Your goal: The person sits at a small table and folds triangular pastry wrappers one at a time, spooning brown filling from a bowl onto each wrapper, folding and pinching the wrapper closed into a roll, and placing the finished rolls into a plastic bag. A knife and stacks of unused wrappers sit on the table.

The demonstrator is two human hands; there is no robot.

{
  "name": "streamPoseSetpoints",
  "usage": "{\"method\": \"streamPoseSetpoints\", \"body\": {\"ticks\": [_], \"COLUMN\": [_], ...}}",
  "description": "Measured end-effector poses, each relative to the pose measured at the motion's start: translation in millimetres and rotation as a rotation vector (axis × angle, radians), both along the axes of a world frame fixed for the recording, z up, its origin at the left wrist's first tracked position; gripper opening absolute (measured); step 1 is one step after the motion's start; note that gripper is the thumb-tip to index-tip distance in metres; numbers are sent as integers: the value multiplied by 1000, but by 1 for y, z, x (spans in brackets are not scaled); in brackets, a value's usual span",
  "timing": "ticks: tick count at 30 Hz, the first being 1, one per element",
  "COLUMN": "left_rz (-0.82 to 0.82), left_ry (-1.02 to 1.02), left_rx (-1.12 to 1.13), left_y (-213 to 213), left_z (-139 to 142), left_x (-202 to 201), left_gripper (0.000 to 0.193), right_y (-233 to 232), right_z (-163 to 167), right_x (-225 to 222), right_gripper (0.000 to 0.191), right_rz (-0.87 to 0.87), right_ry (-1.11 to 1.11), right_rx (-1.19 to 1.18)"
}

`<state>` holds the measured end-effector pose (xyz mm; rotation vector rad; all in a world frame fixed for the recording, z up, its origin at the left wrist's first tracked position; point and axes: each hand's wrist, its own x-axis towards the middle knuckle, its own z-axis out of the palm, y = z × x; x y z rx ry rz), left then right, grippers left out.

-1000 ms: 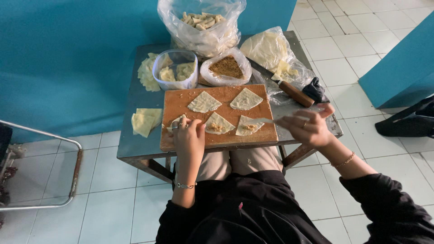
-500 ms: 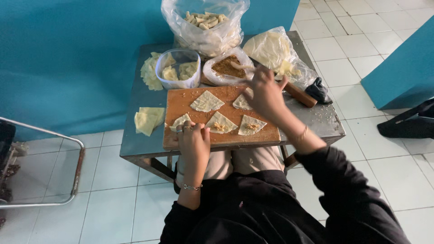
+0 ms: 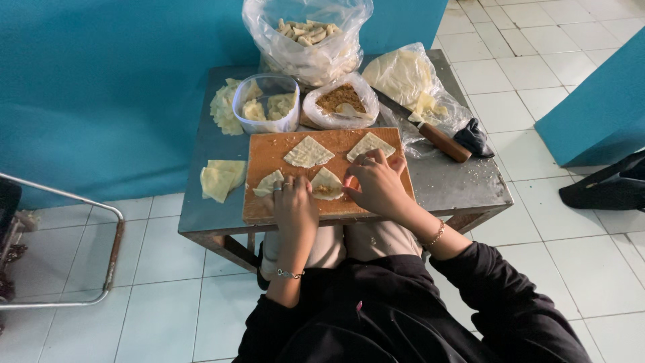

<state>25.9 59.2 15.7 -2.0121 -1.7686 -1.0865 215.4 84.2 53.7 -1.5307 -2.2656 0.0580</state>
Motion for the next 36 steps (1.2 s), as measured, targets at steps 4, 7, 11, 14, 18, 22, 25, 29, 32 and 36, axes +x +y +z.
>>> {"method": "streamPoseSetpoints", "body": {"ticks": [4,7,11,14,18,22,25,29,32,36], "left_rz": [-93,-122,-211,-235,-346,-413,-435,-480,-505,-537], "left_ry": [-67,-87,-166,-226,-322,-419,-472,-447,-436,-337], "left_rx": [-86,-92,-58,-53,-26,-54,-104,-86,-154,-80], "left_y": [0,1,1,6,9,12,12,9,7,7], "left_z": [-1,1,5,9,12,13,14,16,16,16], "left_x": [-2,-2,-2,1,4,8,8,2,-2,-6], "left_gripper": [29,38,43,37,35,33,30,28,27,29], "right_y": [-2,-5,-10,-15,-20,-20,-20,-22,-24,-24], "right_z": [-2,-2,-2,-1,-1,-1,-2,-5,-6,-5], "right_x": [-2,-3,-6,-11,-21,-26,-27,-27,-26,-26], "right_gripper": [19,23,38,52,63,75,79,80,81,83], "right_rz": [-36,-23,-56,-78,-104,-64,-56,-47,-1,-24], "right_ry": [40,84,162,174,172,210,246,373,443,487], "right_rx": [-92,-74,-52,-20,51,99,48,-6,2,-61]}}
